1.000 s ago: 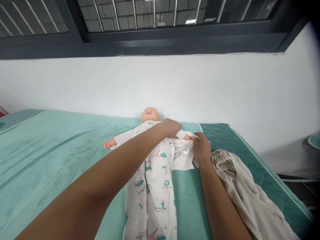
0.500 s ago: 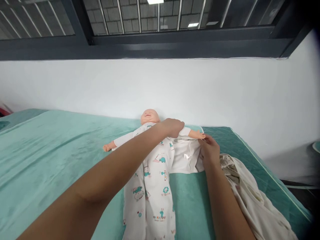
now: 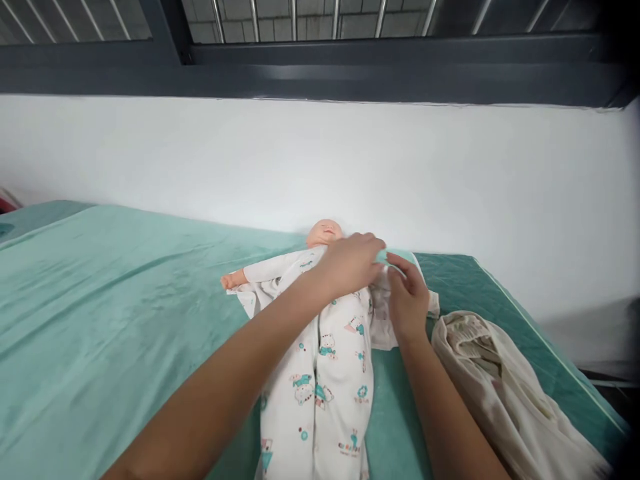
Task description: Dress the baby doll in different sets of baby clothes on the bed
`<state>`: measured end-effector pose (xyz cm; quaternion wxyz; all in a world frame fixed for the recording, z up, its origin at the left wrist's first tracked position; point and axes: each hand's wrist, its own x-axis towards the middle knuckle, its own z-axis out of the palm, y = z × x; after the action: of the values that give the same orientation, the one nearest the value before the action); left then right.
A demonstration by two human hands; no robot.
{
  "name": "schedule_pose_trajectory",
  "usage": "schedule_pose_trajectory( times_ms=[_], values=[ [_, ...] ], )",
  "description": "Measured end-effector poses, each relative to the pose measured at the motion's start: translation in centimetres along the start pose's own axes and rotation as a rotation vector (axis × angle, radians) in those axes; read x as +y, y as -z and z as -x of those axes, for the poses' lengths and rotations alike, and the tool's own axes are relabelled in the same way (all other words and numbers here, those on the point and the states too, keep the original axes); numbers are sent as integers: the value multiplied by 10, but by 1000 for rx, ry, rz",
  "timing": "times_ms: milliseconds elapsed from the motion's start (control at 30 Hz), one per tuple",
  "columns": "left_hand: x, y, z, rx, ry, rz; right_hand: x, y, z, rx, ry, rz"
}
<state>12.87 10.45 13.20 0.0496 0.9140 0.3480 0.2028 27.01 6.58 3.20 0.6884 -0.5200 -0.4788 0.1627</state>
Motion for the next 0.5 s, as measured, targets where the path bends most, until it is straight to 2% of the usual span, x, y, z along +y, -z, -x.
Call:
schedule_pose_trajectory(
  times_ms=[67,100,167,200,267,333,400,500],
  values=[
    [-22,10,43,230,153,188,-10,-14,10,-184,-16,-36],
    [-34,11,64,306,247,270,-14,-19,15,-264,-26,-45],
    [-56,6,96,329,424,419,-20,-26,21,-402,-57,-37],
    [-66,2,107,294,470,477,-22,-28,23,-455,-72,-21],
    [-77,-7,116,199,485,540,-22,-28,24,-536,-86,31],
    [-81,-14,114,135,442,552,-21,-26,23,-593,-79,88],
    [-80,-18,108,123,396,537,-18,-25,21,-637,-57,139],
    [-76,-21,102,168,303,471,-15,-25,19,-665,11,189]
  ],
)
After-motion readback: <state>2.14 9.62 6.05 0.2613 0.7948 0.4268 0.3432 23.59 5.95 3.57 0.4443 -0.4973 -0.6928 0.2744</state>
